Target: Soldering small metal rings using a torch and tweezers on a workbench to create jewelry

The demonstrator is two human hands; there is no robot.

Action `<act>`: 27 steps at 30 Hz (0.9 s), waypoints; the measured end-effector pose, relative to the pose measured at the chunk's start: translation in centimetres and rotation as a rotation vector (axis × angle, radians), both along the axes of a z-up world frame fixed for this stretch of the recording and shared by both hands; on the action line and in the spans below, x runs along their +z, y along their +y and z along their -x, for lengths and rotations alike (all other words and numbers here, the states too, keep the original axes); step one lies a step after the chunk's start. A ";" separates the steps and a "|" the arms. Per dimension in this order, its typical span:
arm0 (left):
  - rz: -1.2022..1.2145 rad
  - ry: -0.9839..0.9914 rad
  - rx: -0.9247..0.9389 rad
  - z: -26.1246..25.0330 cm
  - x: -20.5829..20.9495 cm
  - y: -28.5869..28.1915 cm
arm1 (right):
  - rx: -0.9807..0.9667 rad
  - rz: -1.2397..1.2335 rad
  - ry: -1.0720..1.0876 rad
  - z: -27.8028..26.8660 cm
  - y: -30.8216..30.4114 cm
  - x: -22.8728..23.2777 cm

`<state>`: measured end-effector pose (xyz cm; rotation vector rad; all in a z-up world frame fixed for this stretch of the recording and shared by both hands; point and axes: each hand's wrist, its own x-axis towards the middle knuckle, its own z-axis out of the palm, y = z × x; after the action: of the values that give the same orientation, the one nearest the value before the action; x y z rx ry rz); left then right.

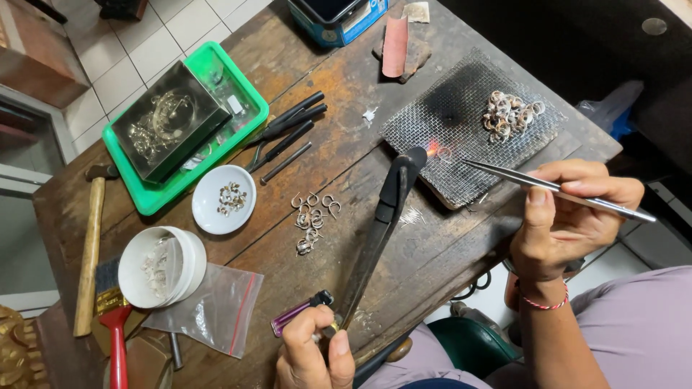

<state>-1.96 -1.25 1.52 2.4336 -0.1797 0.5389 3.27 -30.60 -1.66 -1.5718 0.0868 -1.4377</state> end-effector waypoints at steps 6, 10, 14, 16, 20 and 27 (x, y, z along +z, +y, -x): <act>0.016 -0.003 -0.082 -0.2 0.4 -0.1 | 0.020 0.065 0.059 0.3 0.0 0.3; 0.065 -0.067 -0.086 -0.3 0.0 -0.2 | 0.034 0.069 0.063 0.4 0.0 0.2; 0.007 -0.054 -0.140 -0.2 0.1 0.3 | 0.027 0.077 0.064 0.3 0.4 0.6; 0.026 -0.013 -0.110 0.0 0.7 0.0 | 0.031 0.062 0.050 0.1 0.5 0.5; 0.009 -0.013 0.037 0.4 0.9 -0.7 | 0.018 0.054 0.029 0.1 0.5 0.4; 0.033 -0.058 -0.493 -1.8 3.1 1.7 | 0.045 0.027 0.053 3.1 6.9 1.7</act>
<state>-0.16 0.49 4.62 2.2274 -0.7632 0.3815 0.21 -23.74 0.04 -1.6248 0.0629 -1.3673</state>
